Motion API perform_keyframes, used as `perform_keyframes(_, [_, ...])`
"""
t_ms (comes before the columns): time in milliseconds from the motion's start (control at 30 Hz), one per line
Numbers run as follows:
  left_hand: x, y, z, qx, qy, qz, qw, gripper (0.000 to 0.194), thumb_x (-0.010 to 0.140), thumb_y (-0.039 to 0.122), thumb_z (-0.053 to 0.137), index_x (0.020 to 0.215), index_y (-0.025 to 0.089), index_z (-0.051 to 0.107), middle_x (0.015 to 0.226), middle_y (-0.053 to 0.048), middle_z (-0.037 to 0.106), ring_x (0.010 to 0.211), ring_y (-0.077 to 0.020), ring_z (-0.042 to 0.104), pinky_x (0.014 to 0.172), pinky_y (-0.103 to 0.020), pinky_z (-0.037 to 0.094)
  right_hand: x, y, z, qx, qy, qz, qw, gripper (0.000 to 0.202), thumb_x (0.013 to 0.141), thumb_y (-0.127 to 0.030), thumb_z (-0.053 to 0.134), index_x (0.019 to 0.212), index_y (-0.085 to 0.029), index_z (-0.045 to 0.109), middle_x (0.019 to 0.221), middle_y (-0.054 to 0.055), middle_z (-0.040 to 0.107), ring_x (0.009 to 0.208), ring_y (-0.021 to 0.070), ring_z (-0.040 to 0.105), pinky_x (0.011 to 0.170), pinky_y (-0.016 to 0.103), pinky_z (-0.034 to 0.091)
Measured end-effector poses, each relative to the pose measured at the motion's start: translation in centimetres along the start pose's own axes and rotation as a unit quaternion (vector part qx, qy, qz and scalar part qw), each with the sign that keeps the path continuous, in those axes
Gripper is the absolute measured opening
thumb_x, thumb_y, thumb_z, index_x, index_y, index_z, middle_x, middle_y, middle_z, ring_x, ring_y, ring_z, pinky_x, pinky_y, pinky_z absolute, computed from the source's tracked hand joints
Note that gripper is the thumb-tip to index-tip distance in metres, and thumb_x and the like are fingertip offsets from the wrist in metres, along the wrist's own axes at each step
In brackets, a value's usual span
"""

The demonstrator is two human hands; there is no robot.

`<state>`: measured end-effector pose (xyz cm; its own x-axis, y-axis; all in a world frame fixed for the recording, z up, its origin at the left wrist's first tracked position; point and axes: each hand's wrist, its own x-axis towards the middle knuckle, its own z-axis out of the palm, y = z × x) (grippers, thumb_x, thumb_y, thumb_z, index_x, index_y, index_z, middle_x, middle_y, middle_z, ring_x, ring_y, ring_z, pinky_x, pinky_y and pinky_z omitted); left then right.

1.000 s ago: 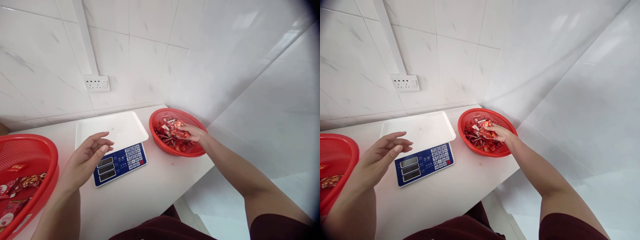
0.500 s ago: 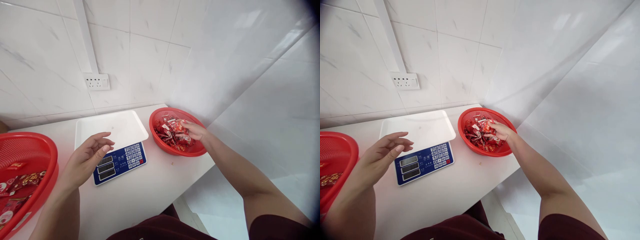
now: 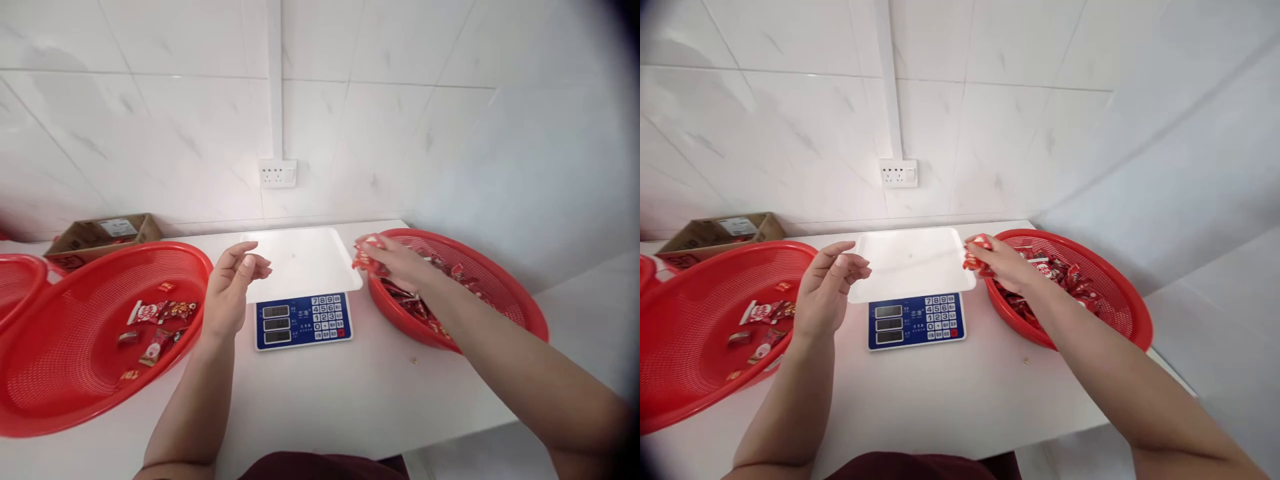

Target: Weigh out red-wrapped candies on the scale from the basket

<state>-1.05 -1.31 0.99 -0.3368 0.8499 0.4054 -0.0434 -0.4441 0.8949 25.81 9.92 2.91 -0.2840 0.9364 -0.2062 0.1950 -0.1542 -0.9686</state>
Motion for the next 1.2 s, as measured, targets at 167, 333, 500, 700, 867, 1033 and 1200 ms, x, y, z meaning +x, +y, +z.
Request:
perform_keyframes(167, [0.0,0.9,-0.8,-0.017,0.009,0.001,1.000,0.028,0.084,0.039,0.060,0.105,0.021,0.060,0.081,-0.002,0.066,0.072,-0.0115,0.063,0.071,-0.026,0.052,3.1,-0.9,7.4,-0.086,-0.124,-0.056,0.987,0.026,0.079,-0.033,0.068,0.099,-0.023,0.054,0.094,0.004,0.062,0.076,0.0131,0.061,0.054,0.020,0.054])
perform_keyframes(333, [0.0,1.2,-1.3,0.009,0.016,0.007,1.000,0.028,0.085,0.039,0.059,0.107,0.021,0.059,0.083,-0.002,0.066,0.073,-0.0121,0.062,0.072,-0.028,0.051,4.8,-0.6,9.2,-0.138,-0.145,-0.056,0.978,0.025,0.080,-0.035,0.066,0.099,-0.023,0.056,0.099,0.007,0.060,0.076,0.0146,0.061,0.053,0.023,0.057])
perform_keyframes(500, [0.3,1.0,-1.4,0.012,0.016,0.014,1.000,0.029,0.085,0.039,0.058,0.107,0.020,0.059,0.082,-0.003,0.066,0.073,-0.0126,0.062,0.071,-0.028,0.051,4.4,-1.0,8.7,-0.135,-0.161,-0.042,0.977,0.025,0.083,-0.034,0.063,0.105,-0.023,0.055,0.100,0.007,0.062,0.072,0.0133,0.062,0.052,0.021,0.055])
perform_keyframes(700, [0.3,1.2,-1.6,0.031,0.018,0.019,0.999,0.029,0.085,0.040,0.057,0.107,0.020,0.058,0.081,-0.002,0.065,0.073,-0.0128,0.062,0.072,-0.028,0.051,4.3,-1.5,8.8,-0.123,-0.163,-0.053,0.977,0.016,0.087,-0.033,0.057,0.099,-0.023,0.057,0.107,0.006,0.061,0.062,0.0084,0.061,0.049,0.018,0.050])
perform_keyframes(867, [0.9,0.5,-2.6,0.246,0.016,0.020,0.969,0.037,0.085,0.044,0.055,0.114,0.021,0.056,0.095,-0.007,0.067,0.088,-0.0196,0.064,0.079,-0.034,0.050,3.9,-1.6,8.2,-0.156,-0.129,-0.063,0.977,0.015,0.085,-0.035,0.060,0.085,-0.020,0.056,0.092,0.006,0.064,0.056,0.0078,0.055,0.047,0.019,0.047])
perform_keyframes(1033, [1.8,-1.6,-3.1,0.561,-0.082,-0.049,0.822,0.045,0.090,0.040,0.042,0.128,0.018,0.049,0.110,-0.018,0.065,0.102,-0.0335,0.061,0.089,-0.053,0.042,3.7,-1.1,7.6,-0.184,-0.121,-0.061,0.973,0.019,0.081,-0.037,0.065,0.083,-0.020,0.056,0.085,0.006,0.064,0.055,0.0087,0.053,0.047,0.021,0.047])
perform_keyframes(1200, [1.7,-2.8,-2.0,0.590,-0.183,-0.059,0.784,0.043,0.091,0.030,0.035,0.129,0.015,0.046,0.113,-0.016,0.065,0.111,-0.0293,0.057,0.107,-0.059,0.018,3.6,-0.9,7.6,-0.182,-0.122,-0.057,0.974,0.027,0.079,-0.029,0.066,0.104,-0.023,0.056,0.089,0.006,0.065,0.059,0.0113,0.057,0.047,0.022,0.048])
